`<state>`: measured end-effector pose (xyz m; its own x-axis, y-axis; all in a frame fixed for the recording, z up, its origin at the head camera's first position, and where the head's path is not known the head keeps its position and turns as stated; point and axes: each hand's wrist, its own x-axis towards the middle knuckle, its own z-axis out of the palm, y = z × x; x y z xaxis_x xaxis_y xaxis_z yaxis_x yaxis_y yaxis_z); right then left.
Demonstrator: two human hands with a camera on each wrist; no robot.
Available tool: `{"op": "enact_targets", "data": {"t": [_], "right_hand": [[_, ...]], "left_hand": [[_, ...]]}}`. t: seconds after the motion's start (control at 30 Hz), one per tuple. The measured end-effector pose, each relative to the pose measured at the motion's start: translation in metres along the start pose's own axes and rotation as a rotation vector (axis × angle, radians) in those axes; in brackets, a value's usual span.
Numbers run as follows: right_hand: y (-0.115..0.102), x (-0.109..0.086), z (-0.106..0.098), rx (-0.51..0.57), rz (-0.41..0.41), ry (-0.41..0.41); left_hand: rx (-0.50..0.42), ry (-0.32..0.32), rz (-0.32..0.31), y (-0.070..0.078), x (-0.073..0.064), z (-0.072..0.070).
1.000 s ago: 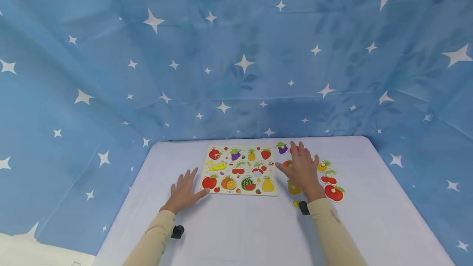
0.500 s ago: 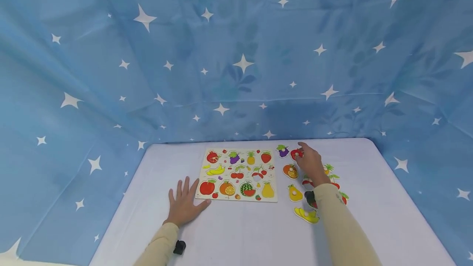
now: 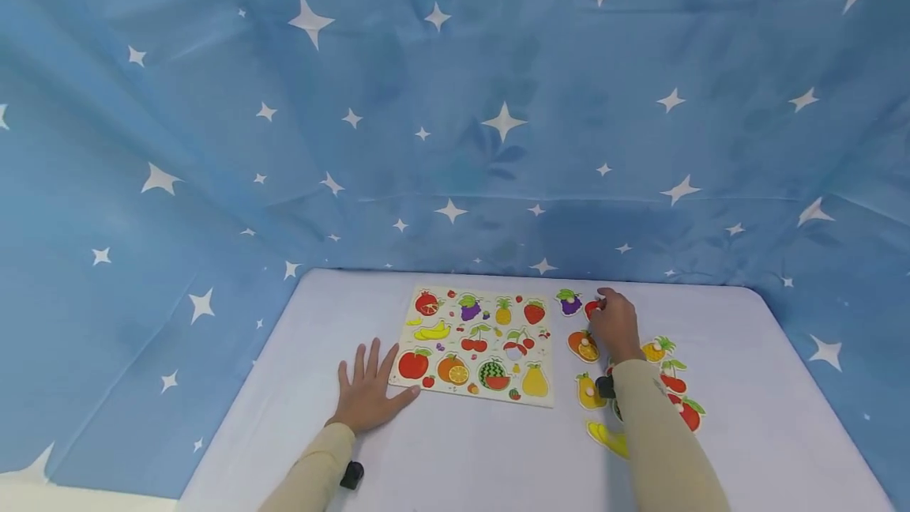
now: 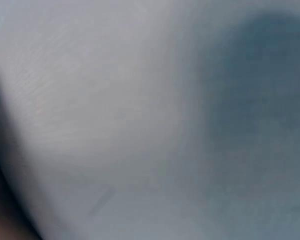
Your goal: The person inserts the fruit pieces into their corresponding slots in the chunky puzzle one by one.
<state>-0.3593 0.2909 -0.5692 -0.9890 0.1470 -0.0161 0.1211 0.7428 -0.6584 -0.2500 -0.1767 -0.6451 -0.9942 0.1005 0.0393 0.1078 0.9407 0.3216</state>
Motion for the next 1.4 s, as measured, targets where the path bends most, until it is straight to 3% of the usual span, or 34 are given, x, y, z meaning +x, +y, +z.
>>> {"op": "enact_targets", "data": {"t": [0.13, 0.3, 0.5, 0.83, 1.07, 1.4], "right_hand": [[0.011, -0.006, -0.004, -0.013, 0.022, 0.02], [0.013, -0.007, -0.015, -0.011, -0.018, 0.078], [-0.013, 0.0, -0.017, 0.025, -0.082, 0.101], [-0.057, 0.01, 0.011, 0.07, -0.197, 0.039], [-0.085, 0.008, 0.037, 0.077, -0.345, -0.014], [-0.131, -0.001, 0.076, 0.121, -0.395, -0.149]], "left_hand": [[-0.027, -0.03, 0.002, 0.012, -0.003, -0.001], [-0.002, -0.031, 0.0, 0.02, -0.001, -0.002], [0.018, -0.04, -0.022, 0.022, 0.003, -0.003], [0.028, -0.101, -0.055, 0.039, 0.008, -0.001], [0.046, -0.113, -0.053, 0.055, 0.007, 0.001], [0.091, -0.099, -0.041, 0.073, 0.002, 0.001]]}}
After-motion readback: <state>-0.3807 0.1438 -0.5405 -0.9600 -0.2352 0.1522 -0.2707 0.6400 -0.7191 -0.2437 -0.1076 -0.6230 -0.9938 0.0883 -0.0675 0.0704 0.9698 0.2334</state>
